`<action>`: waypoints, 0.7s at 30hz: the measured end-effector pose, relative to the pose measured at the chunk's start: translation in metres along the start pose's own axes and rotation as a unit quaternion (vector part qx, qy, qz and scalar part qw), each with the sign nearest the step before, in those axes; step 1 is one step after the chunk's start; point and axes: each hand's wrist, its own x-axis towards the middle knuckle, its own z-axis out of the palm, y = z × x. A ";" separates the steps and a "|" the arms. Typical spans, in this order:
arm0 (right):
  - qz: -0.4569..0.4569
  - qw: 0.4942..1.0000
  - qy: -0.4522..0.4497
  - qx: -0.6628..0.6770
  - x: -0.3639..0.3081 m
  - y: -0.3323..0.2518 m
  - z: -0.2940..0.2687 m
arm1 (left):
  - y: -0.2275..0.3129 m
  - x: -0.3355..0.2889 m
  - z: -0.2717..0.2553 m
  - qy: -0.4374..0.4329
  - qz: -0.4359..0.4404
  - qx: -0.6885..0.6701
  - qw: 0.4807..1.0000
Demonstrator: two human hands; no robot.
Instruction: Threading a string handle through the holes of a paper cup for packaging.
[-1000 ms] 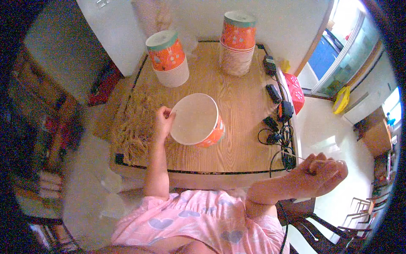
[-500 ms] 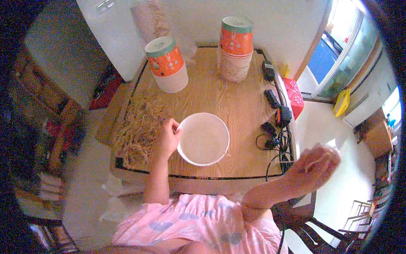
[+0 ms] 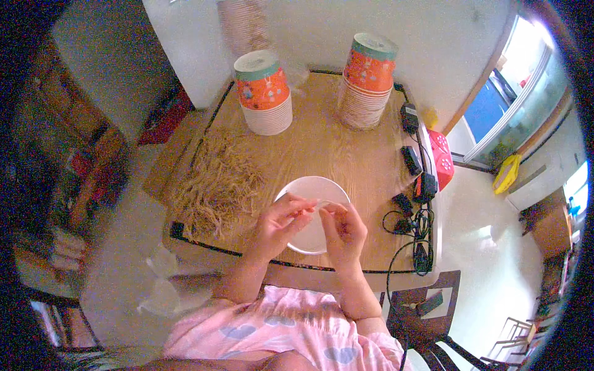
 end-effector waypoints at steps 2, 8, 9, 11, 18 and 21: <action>0.028 0.999 -0.029 -0.014 -0.001 -0.001 -0.001 | -0.001 0.004 -0.001 -0.009 -0.016 -0.009 1.000; 0.039 0.996 -0.070 -0.029 -0.003 0.006 -0.003 | -0.017 0.003 -0.001 0.002 -0.010 -0.027 1.000; -0.007 0.998 -0.058 0.004 -0.002 0.005 -0.002 | -0.017 0.002 -0.001 0.007 -0.004 -0.039 0.999; 0.040 0.995 -0.083 0.044 0.005 -0.002 -0.005 | -0.013 0.001 -0.001 -0.003 -0.005 -0.024 1.000; 0.059 0.983 -0.147 0.096 0.005 0.008 -0.013 | 0.002 -0.002 0.003 -0.022 0.009 0.101 0.995; 0.070 0.987 -0.108 0.098 0.004 0.002 -0.010 | 0.000 -0.002 0.004 -0.001 0.031 0.146 0.989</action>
